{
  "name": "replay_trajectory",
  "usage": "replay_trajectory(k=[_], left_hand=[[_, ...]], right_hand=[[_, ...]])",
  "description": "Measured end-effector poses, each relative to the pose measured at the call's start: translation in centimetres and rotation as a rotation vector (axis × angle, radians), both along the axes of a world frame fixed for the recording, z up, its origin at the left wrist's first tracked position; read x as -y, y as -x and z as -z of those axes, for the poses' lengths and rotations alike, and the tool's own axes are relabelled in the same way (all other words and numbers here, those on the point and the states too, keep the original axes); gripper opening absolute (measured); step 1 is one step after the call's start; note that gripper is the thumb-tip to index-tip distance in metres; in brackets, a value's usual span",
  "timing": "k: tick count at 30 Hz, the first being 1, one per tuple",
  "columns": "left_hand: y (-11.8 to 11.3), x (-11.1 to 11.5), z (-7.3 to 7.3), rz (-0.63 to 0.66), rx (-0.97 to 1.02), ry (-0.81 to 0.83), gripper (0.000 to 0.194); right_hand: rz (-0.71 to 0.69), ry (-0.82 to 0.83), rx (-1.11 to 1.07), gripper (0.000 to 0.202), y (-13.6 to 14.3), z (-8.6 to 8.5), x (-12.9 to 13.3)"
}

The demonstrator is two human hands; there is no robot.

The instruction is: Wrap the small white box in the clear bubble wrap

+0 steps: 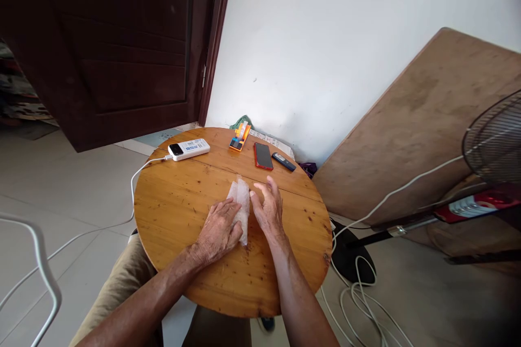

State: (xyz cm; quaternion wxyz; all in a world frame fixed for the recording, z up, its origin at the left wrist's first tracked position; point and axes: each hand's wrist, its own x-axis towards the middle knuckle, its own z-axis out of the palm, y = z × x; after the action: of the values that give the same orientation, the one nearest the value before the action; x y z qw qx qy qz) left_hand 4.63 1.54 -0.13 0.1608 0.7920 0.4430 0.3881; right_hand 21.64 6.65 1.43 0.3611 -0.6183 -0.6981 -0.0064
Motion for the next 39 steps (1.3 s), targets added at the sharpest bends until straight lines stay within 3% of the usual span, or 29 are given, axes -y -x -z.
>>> replay_trajectory(k=[7,12,18,23,30,39], left_hand=[[0.2,0.1,-0.3,0.035,0.001,0.03,0.048],[0.1,0.0,-0.2,0.032,0.023,0.032,0.045],[0.1,-0.2,-0.4,0.079,0.048,0.035,0.038],[0.2,-0.2,-0.6,0.089,0.044,0.088,0.035],[0.1,-0.2,-0.5,0.067,0.04,0.065,0.037],[0.1,-0.1,-0.3,0.047,0.05,0.032,0.041]], right_hand=[[-0.132,0.008,-0.032,0.017,0.7,0.1,0.4],[-0.231,-0.012,-0.028,0.023,1.1,-0.4,0.5],[-0.347,0.032,0.191,0.038,2.3,-1.4,0.5],[-0.313,0.114,0.396,0.048,2.3,-2.2,0.0],[-0.307,0.041,0.635,0.043,2.3,-4.4,-0.4],[-0.164,0.186,0.7,0.039,1.1,-4.6,-0.3]])
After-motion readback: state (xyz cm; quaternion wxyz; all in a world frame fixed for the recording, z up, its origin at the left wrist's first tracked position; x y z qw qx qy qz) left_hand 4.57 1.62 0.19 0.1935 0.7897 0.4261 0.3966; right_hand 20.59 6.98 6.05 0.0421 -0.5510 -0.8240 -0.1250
